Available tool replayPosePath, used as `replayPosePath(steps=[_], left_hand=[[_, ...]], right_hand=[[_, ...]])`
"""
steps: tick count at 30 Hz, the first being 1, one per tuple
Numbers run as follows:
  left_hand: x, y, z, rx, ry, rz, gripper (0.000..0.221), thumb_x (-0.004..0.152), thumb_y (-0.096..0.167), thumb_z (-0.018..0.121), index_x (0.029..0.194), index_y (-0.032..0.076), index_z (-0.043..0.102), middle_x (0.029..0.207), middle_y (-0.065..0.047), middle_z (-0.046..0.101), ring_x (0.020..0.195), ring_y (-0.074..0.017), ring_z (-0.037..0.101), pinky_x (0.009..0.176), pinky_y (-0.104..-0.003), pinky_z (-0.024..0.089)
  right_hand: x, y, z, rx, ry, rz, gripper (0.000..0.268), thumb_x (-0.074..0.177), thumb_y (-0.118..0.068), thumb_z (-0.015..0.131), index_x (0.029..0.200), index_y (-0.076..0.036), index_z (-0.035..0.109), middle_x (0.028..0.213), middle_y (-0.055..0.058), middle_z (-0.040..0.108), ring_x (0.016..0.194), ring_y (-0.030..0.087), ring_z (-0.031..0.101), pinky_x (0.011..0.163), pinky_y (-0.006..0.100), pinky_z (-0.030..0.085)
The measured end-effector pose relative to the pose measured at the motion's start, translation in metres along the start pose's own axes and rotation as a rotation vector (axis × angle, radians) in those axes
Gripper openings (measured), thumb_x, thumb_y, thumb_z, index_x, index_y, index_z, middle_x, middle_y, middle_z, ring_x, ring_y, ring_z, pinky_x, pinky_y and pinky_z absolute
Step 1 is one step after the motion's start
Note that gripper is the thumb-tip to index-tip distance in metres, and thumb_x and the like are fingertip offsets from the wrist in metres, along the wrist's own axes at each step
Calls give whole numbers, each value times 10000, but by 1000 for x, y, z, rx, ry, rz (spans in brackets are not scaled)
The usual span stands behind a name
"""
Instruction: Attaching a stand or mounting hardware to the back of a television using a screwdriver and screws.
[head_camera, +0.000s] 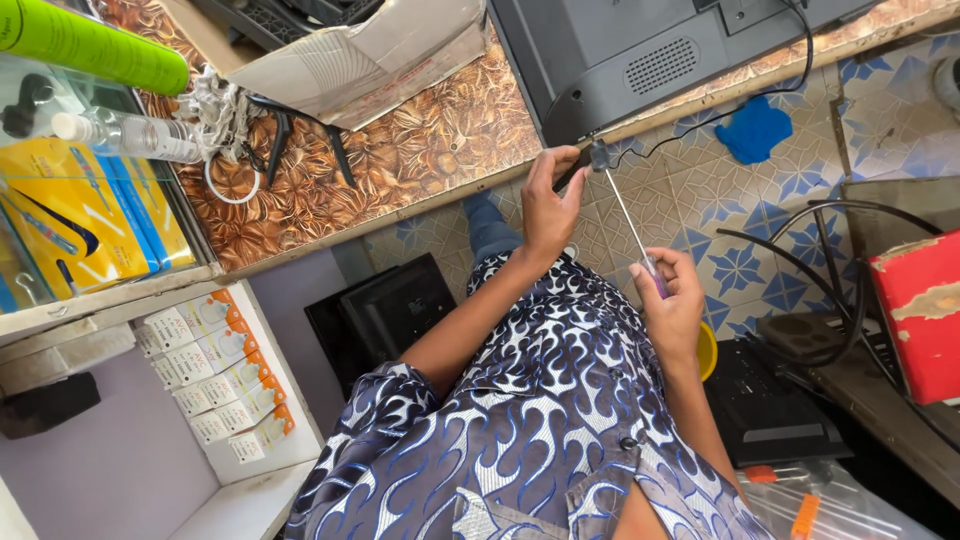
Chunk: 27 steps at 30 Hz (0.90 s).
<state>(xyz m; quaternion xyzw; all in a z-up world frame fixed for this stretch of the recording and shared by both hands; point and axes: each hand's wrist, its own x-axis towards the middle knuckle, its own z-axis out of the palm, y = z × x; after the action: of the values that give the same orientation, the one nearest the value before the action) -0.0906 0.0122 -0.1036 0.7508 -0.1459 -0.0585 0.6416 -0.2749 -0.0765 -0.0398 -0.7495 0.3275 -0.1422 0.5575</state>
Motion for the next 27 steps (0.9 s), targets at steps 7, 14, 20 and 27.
replayPosePath(steps=[7,14,20,27], left_hand=[[3,-1,-5,160,-40,153,254,1012,53,660,1237,99,552,1087,-60,575,1049,-312,680,877,-422,628],[15,-17,-8,395,9,417,580,874,127,815,1374,173,525,1262,-61,476,1192,-324,513,1024,-497,460],[35,-15,-15,234,-133,400,698,905,186,846,1508,200,494,1547,-100,436,1484,-365,400,1257,-581,291],[41,-28,-16,259,-44,567,316,827,269,889,1093,201,734,1244,33,648,1230,-244,631,1070,-403,491]], right_hand=[[14,51,3,425,-91,72,243,1035,-165,624,1188,21,657,686,100,576,469,104,500,436,218,369],[17,50,-4,620,-254,267,385,1098,-250,457,1246,61,631,663,17,445,426,39,407,383,178,299],[22,64,-7,870,-391,339,467,1126,-272,377,1283,118,579,603,4,374,347,45,371,323,169,309],[29,62,-11,1044,-484,344,427,1111,-235,387,1294,110,561,580,13,379,327,76,417,311,185,366]])
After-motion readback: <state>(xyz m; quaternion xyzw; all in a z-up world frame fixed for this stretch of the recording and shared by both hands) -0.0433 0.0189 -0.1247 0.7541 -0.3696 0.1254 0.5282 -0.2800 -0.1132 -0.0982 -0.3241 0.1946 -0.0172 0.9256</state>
